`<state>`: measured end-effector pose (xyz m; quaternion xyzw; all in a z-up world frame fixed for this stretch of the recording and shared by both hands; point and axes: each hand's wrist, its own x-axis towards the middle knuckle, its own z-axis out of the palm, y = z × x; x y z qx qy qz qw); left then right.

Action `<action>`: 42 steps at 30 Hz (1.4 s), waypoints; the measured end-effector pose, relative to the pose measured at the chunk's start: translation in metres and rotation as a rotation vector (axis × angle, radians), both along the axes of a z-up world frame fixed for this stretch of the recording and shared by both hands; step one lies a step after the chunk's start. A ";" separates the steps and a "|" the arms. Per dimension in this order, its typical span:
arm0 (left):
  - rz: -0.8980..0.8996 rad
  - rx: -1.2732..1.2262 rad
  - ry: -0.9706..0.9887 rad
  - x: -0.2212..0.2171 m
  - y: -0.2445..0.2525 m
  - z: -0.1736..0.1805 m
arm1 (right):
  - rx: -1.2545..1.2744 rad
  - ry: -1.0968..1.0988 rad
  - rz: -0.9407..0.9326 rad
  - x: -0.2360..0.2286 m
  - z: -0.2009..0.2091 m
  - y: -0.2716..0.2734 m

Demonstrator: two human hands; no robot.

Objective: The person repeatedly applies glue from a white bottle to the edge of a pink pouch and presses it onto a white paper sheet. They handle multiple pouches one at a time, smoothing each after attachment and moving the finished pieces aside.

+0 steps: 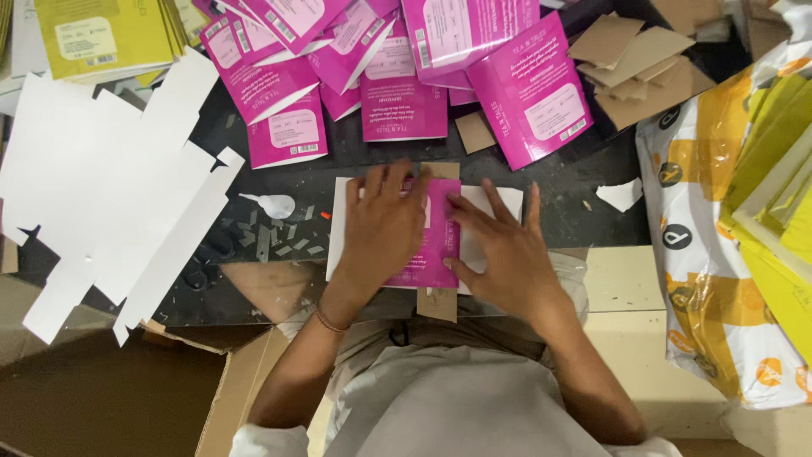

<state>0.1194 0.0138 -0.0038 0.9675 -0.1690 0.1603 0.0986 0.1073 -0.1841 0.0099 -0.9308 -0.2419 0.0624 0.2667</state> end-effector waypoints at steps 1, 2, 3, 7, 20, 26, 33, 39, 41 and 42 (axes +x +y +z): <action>-0.001 -0.003 -0.005 0.001 0.006 -0.002 | -0.003 -0.005 -0.001 -0.005 -0.008 -0.002; 0.029 -0.047 0.025 0.002 0.012 -0.004 | -0.002 -0.076 -0.025 -0.010 -0.017 -0.003; 0.059 -0.092 0.055 0.003 0.019 -0.006 | -0.001 -0.148 -0.050 -0.014 -0.026 -0.005; 0.032 -0.342 0.170 0.004 0.040 -0.003 | 0.044 -0.458 -0.158 -0.044 -0.024 0.002; 0.150 -1.060 0.711 0.007 0.051 0.017 | 0.064 0.278 -0.379 -0.092 -0.021 -0.017; 0.063 -1.353 0.602 0.004 0.051 0.005 | 0.311 0.366 -0.394 -0.092 -0.023 -0.023; 0.002 -1.728 0.541 -0.011 0.040 0.012 | 0.548 0.178 -0.298 -0.091 -0.005 -0.028; -0.092 -1.844 0.536 -0.021 0.036 0.011 | 0.656 -0.179 -0.093 -0.093 0.004 -0.027; -0.098 -1.867 0.541 -0.023 0.037 0.012 | 0.669 -0.229 -0.081 -0.097 0.001 -0.029; -0.104 -1.888 0.548 -0.024 0.037 0.013 | 0.681 -0.280 -0.071 -0.099 -0.001 -0.029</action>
